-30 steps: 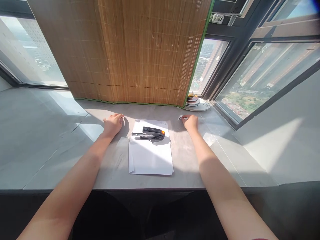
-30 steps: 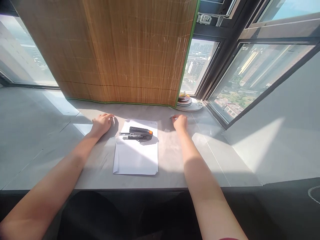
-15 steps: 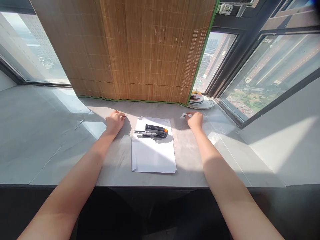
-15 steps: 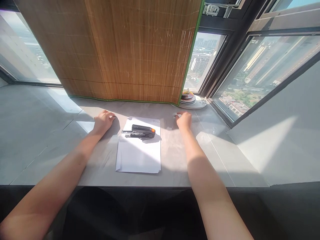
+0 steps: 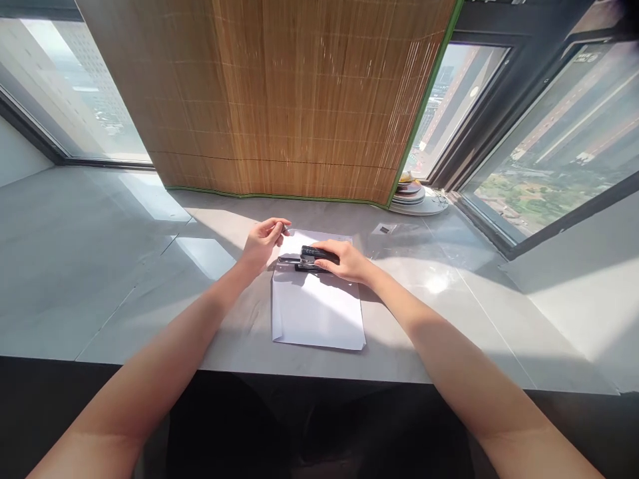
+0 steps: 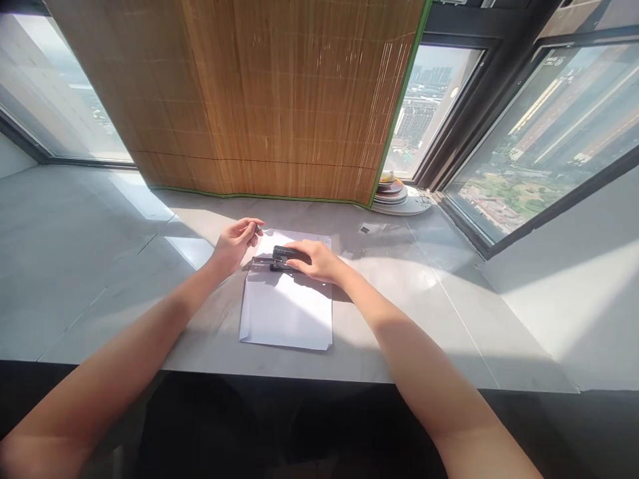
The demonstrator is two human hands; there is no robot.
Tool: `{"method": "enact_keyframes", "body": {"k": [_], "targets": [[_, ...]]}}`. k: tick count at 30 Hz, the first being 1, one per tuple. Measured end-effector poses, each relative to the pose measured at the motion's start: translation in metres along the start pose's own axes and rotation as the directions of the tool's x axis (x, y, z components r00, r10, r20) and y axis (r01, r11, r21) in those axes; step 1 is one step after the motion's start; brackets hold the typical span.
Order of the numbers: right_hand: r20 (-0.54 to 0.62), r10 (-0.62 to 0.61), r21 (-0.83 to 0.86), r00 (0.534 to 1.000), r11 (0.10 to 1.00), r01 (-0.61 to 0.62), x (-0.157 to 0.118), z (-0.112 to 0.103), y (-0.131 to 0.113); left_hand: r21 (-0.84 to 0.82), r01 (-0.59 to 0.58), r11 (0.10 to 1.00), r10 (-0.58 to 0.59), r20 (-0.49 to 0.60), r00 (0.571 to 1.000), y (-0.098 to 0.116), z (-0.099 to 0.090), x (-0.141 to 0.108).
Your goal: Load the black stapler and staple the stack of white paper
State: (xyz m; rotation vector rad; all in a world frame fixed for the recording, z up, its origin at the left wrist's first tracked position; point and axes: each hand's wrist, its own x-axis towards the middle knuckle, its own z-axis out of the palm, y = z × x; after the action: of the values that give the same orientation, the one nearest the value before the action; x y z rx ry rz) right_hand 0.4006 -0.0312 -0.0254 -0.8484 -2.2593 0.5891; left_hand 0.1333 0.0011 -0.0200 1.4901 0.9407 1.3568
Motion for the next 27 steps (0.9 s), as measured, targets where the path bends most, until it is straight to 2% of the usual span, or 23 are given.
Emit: {"method": "enact_keyframes", "body": {"k": [3,8,12,16,21,24,27], "targets": [[0.003,0.003,0.005,1.000,1.000,-0.004,0.000,0.003,0.003,0.072,-0.024,0.997,0.020,0.057,0.998,0.001,0.002,-0.002],[-0.012,-0.017,-0.012,1.000,1.000,0.017,0.000,0.005,0.005,0.230,-0.109,0.967,0.071,0.165,0.984,-0.005,-0.005,-0.003],[-0.126,-0.020,0.010,0.992,1.000,0.021,-0.001,0.005,0.004,0.304,-0.177,0.936,0.128,0.175,0.976,-0.005,-0.007,-0.003],[-0.225,0.028,-0.068,0.974,0.997,-0.045,-0.001,0.003,0.006,0.383,-0.246,0.890,0.178,0.206,0.962,0.000,-0.004,-0.005],[-0.192,0.069,-0.076,0.979,0.993,-0.085,0.000,0.003,0.013,0.432,-0.381,0.817,0.227,0.367,0.902,-0.003,0.002,-0.006],[-0.178,0.074,-0.090,0.981,0.992,-0.091,0.001,0.003,0.014,0.500,-0.381,0.778,0.206,0.371,0.906,-0.010,0.005,-0.005],[-0.169,0.073,-0.101,0.983,0.991,-0.091,0.001,0.004,0.015,0.527,-0.343,0.777,0.165,0.356,0.920,-0.015,0.005,-0.003]]}}
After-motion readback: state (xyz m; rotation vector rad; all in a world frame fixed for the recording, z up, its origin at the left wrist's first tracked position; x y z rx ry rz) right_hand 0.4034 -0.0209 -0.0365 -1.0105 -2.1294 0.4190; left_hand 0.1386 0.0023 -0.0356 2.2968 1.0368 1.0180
